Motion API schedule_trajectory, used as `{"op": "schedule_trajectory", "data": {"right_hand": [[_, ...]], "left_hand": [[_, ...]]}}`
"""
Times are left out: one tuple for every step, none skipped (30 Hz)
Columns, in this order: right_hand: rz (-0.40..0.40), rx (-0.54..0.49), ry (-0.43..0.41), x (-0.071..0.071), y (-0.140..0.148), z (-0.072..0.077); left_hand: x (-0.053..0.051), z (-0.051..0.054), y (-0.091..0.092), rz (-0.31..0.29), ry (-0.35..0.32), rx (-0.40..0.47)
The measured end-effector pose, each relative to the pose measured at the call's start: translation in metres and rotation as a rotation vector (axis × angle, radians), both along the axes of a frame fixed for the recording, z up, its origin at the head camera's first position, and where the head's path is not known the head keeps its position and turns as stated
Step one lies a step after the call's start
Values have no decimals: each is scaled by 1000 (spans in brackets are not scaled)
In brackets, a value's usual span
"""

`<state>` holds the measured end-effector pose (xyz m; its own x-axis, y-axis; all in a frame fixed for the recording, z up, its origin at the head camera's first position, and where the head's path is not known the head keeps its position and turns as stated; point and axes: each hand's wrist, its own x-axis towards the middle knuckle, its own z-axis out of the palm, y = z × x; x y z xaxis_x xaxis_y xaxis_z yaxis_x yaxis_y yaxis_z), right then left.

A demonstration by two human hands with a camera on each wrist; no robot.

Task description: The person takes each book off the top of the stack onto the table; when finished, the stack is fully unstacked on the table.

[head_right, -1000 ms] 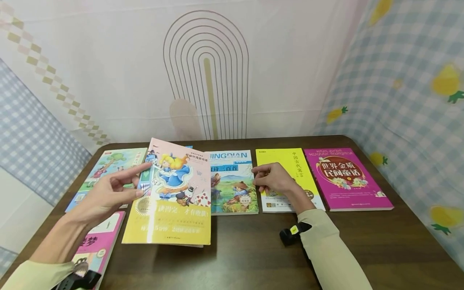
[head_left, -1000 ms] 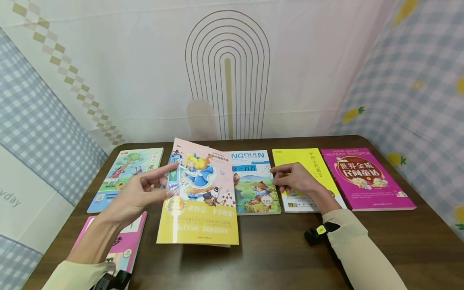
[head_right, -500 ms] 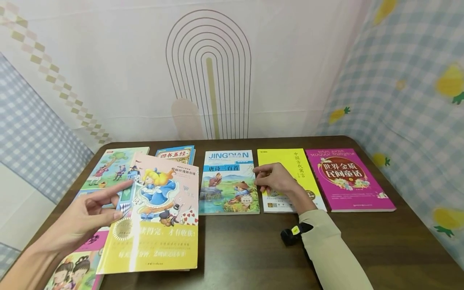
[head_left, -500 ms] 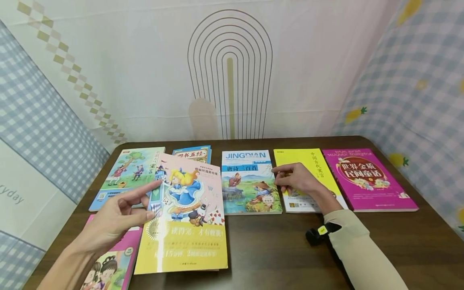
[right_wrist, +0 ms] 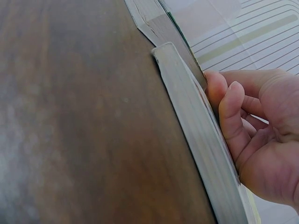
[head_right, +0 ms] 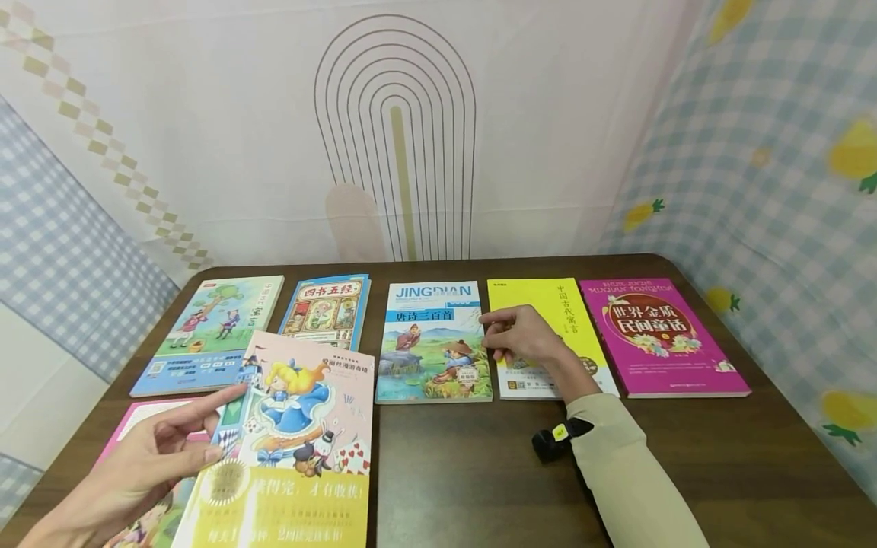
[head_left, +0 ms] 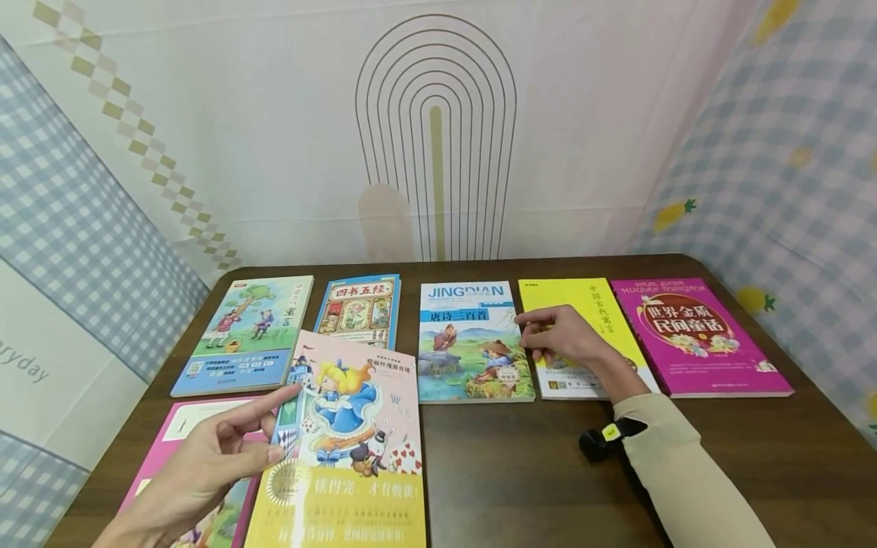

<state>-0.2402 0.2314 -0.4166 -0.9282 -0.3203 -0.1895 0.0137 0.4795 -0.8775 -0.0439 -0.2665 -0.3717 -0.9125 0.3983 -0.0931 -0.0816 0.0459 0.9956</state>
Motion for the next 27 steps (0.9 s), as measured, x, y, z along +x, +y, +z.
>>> {"op": "schedule_trajectory", "data": {"right_hand": [[-1,0,0,0,0,0],[-2,-1,0,0,0,0],[-3,-2,1,0,-1,0],[-3,-2,2,0,-1,1],[-2,-2,2,-1,-1,1],[-2,-2,2,-1,-1,1],[-2,-1,1,-1,-1,1],[-1,0,1,0,-1,1],[-1,3,2,0,-1,1],[-1,6,3,0,-1,0],[-1,9,3,0,-1,0],[-2,10,3,0,0,0],[-2,9,3,0,0,0],[-2,9,2,1,0,0],[-2,9,1,1,0,0],[-3,9,-2,1,0,0],[-4,8,-5,1,0,1],[-5,7,-8,1,0,1],[-5,8,-10,1,0,1],[-5,8,-12,1,0,1],[-4,8,-12,1,0,1],[-4,8,-12,1,0,1],[-3,7,-11,1,0,1],[-2,7,-10,1,0,1],[-1,7,-9,1,0,1],[-1,8,-8,1,0,1],[-1,9,-6,1,0,1]], "left_hand": [[1,-3,-1,-3,-9,6],[3,-6,-1,-6,-21,6],[4,-8,-2,-8,-29,3],[5,-11,-2,-11,-44,5],[6,-14,-3,-17,-55,8],[8,-16,-4,-23,-58,6],[9,-19,-4,-27,-70,4],[10,-20,-5,-31,-82,6],[11,-22,-5,-36,-88,7],[11,-23,-6,-39,-96,6],[12,-24,-6,-41,-103,2],[12,-25,-6,-39,-111,-3],[13,-25,-7,-38,-118,-10],[13,-25,-7,-34,-124,-17],[14,-25,-8,-33,-130,-30],[15,-25,-8,-29,-131,-51],[15,-24,-8,-25,-128,-78],[16,-23,-9,-20,-136,-95],[17,-23,-9,-14,-145,-114],[17,-22,-9,-5,-162,-129],[18,-21,-9,5,-171,-159],[18,-20,-9,9,-167,-189],[18,-20,-9,9,-178,-211],[17,-19,-9,7,-187,-229],[16,-19,-9,2,-191,-255],[16,-19,-9,-3,-191,-275],[15,-19,-9,-11,-189,-294]]}}
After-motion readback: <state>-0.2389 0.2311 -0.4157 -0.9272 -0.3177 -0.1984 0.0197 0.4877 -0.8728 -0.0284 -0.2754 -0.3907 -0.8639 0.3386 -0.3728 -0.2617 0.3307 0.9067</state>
